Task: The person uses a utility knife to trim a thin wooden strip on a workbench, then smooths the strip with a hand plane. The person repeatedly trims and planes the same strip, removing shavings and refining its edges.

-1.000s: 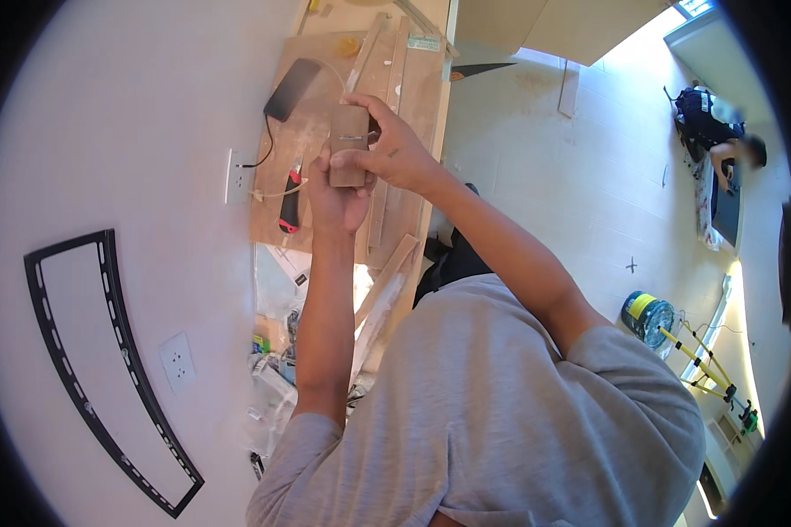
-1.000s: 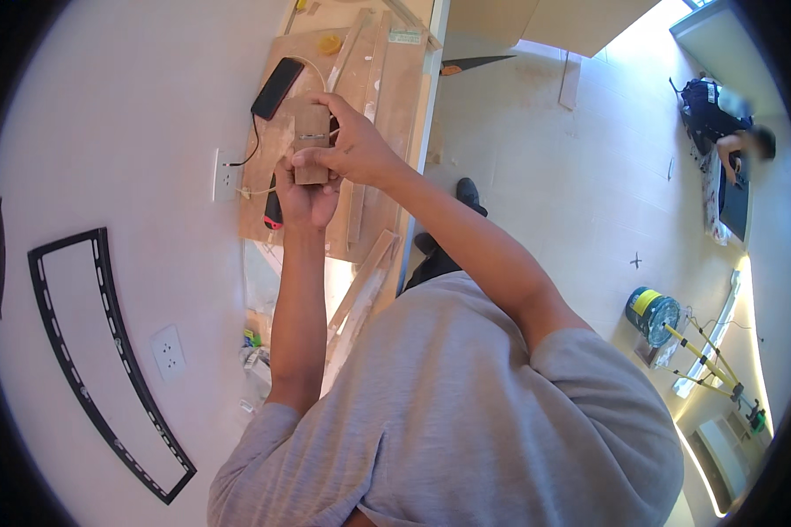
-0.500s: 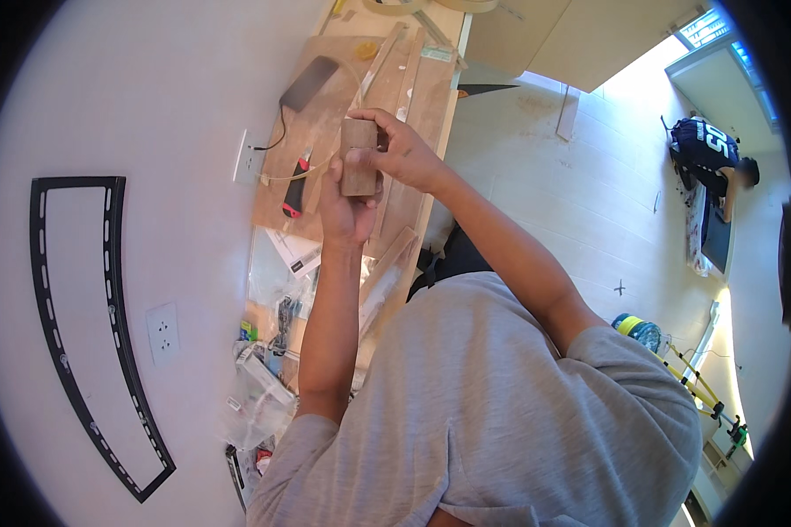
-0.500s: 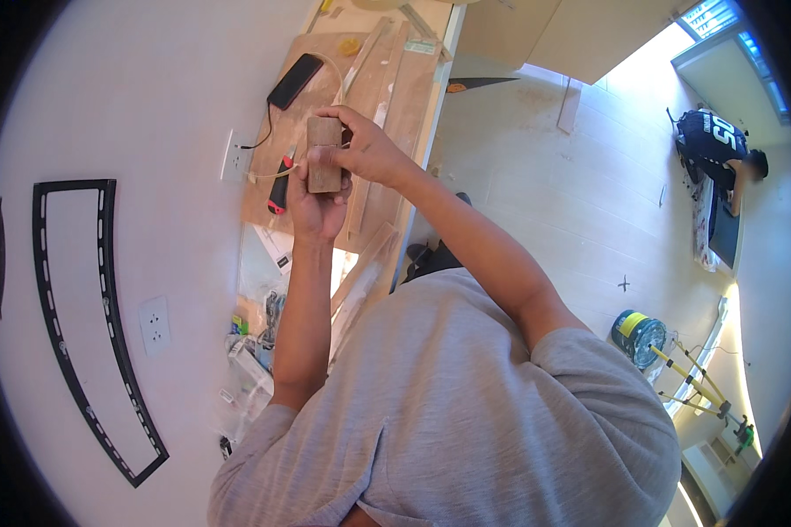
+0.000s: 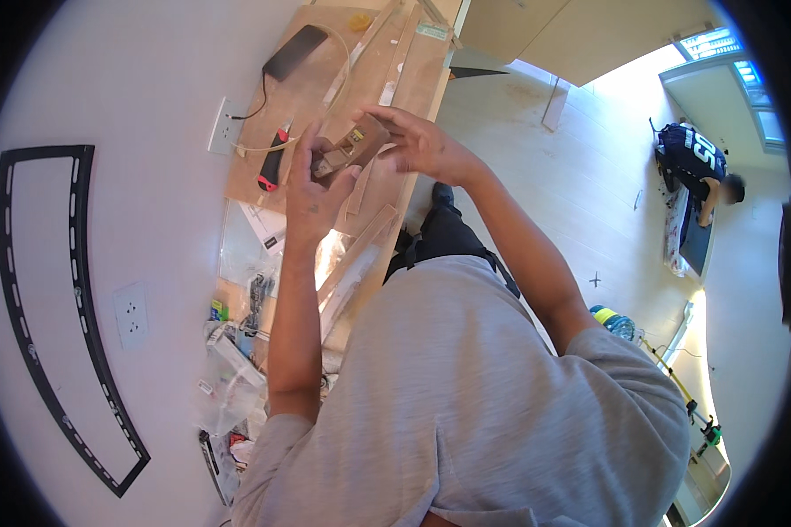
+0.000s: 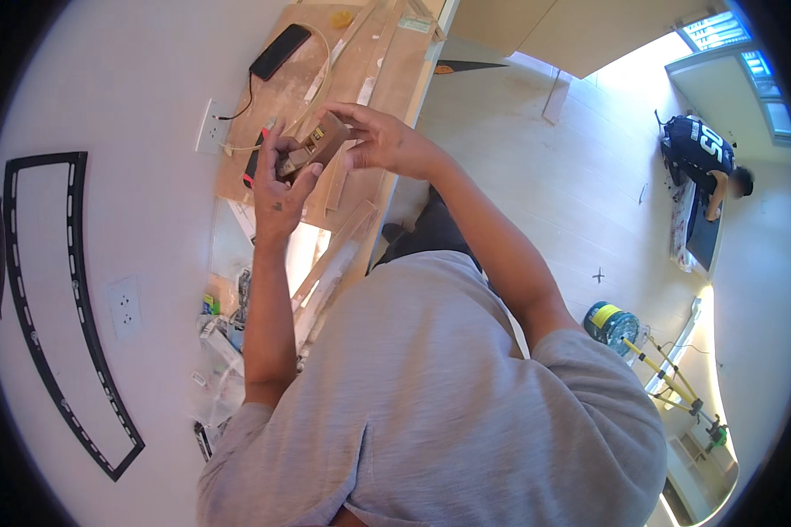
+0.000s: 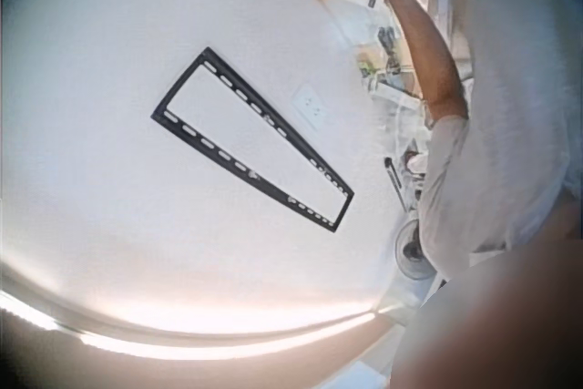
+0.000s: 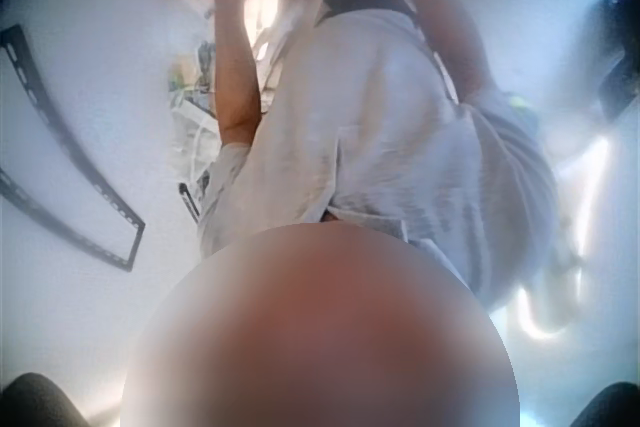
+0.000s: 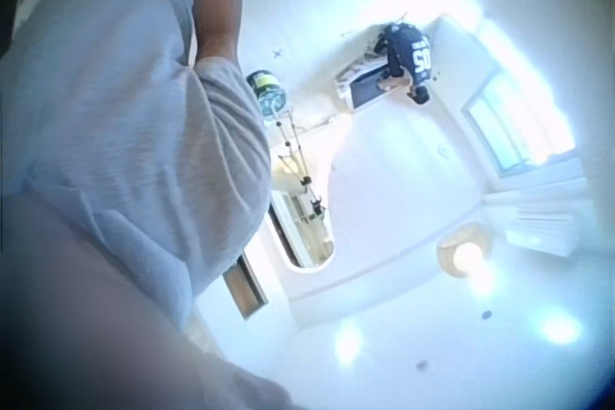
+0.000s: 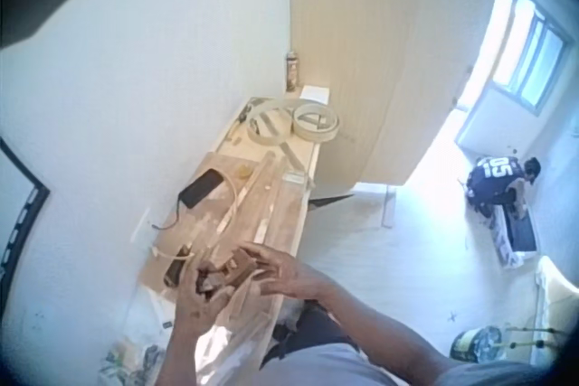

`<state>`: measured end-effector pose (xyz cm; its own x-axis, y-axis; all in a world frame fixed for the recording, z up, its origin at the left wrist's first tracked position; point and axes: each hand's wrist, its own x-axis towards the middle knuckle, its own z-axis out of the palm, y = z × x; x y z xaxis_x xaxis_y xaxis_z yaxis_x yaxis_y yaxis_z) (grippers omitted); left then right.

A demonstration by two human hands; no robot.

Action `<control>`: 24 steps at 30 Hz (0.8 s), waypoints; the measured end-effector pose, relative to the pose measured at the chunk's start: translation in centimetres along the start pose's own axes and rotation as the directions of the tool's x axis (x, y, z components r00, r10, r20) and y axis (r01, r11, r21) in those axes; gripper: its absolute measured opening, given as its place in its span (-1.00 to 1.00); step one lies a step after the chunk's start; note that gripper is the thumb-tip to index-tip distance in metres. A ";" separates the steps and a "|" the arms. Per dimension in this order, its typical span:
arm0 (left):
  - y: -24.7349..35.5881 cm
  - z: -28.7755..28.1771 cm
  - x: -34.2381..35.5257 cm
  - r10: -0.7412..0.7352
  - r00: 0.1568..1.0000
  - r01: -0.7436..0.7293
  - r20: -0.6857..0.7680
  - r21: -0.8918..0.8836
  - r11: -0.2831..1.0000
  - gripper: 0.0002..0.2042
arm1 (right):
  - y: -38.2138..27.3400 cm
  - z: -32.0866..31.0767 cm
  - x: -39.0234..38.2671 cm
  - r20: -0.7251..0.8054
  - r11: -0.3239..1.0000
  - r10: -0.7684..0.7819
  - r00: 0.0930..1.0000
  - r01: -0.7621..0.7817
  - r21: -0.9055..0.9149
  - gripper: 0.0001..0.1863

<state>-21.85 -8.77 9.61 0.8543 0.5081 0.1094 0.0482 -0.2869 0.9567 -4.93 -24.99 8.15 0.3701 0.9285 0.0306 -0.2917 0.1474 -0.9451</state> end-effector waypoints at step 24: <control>-19.3 -13.2 4.2 -0.162 0.953 0.299 -0.257 0.689 0.661 -0.57 | 6.2 -2.3 -5.1 -0.036 0.634 0.465 0.885 -0.305 0.710 -0.39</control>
<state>-26.03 9.64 -4.82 0.6729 0.7395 0.0184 0.6432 -0.5972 0.4792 -6.62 -29.59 1.39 0.2233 0.8777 -0.4239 -0.9244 0.0528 -0.3777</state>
